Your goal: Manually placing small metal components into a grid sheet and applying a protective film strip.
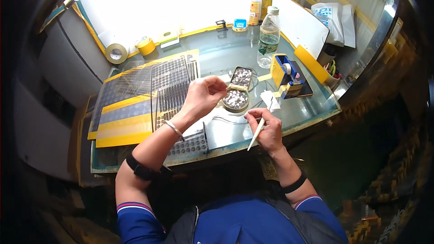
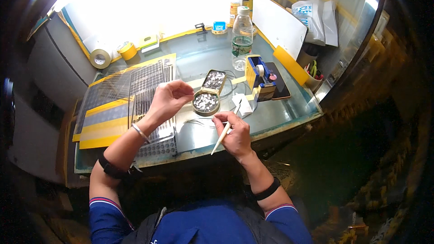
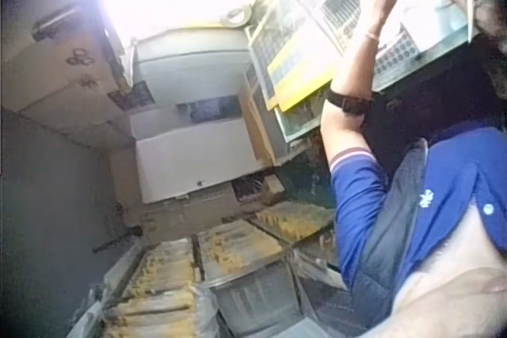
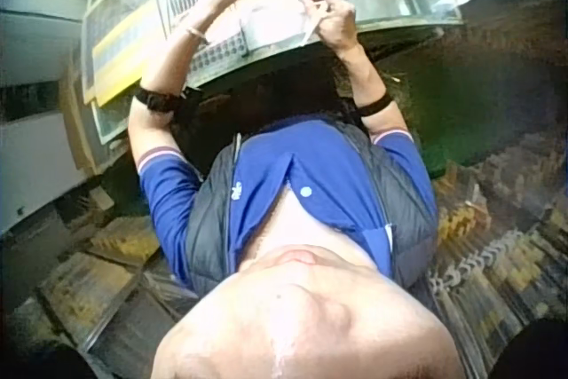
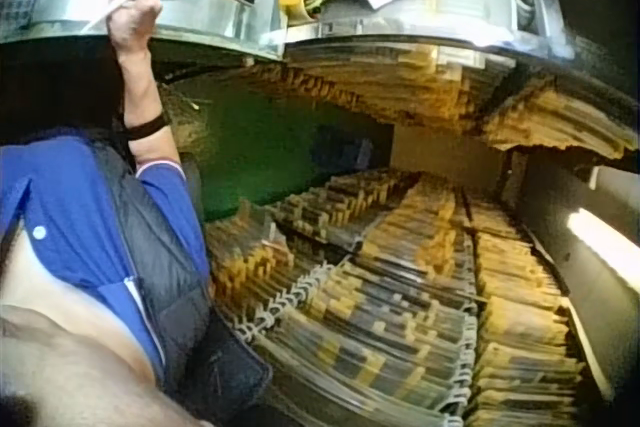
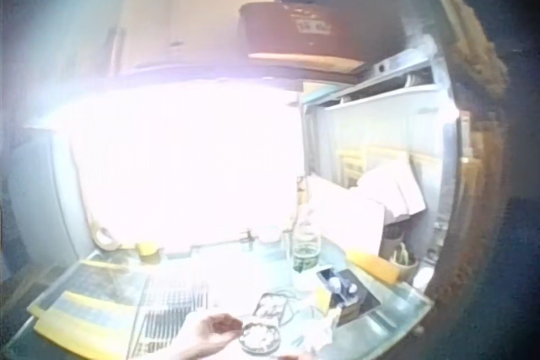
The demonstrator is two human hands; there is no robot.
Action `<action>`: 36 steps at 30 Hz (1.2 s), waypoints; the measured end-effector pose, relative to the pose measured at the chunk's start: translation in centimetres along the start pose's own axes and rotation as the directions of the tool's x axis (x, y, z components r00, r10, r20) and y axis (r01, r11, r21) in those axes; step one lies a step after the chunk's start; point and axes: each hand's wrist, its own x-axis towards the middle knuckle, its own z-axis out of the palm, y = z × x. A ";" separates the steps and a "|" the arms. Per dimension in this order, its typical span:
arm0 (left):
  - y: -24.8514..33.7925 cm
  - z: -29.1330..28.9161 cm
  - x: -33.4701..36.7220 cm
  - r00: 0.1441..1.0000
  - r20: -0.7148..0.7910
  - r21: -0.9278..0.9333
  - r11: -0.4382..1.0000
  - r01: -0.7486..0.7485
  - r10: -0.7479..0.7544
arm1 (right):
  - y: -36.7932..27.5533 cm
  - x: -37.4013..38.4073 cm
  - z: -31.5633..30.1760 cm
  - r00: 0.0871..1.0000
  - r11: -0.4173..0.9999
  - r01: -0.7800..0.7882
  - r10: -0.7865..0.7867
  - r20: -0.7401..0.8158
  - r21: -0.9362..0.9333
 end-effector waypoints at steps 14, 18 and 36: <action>-1.4 2.3 2.4 0.992 0.112 -0.026 0.998 0.063 -0.060 | 0.0 -0.2 0.2 0.994 0.993 0.111 -0.111 0.007 -0.040; -0.4 2.1 2.3 0.992 0.116 0.030 0.999 0.044 -0.047 | 0.2 0.0 0.1 0.989 0.987 0.144 -0.145 -0.001 -0.075; -0.2 -1.7 -6.3 0.907 0.307 -0.609 0.673 0.420 -0.288 | 1.0 1.5 0.5 0.968 0.870 0.246 -0.243 0.063 -0.426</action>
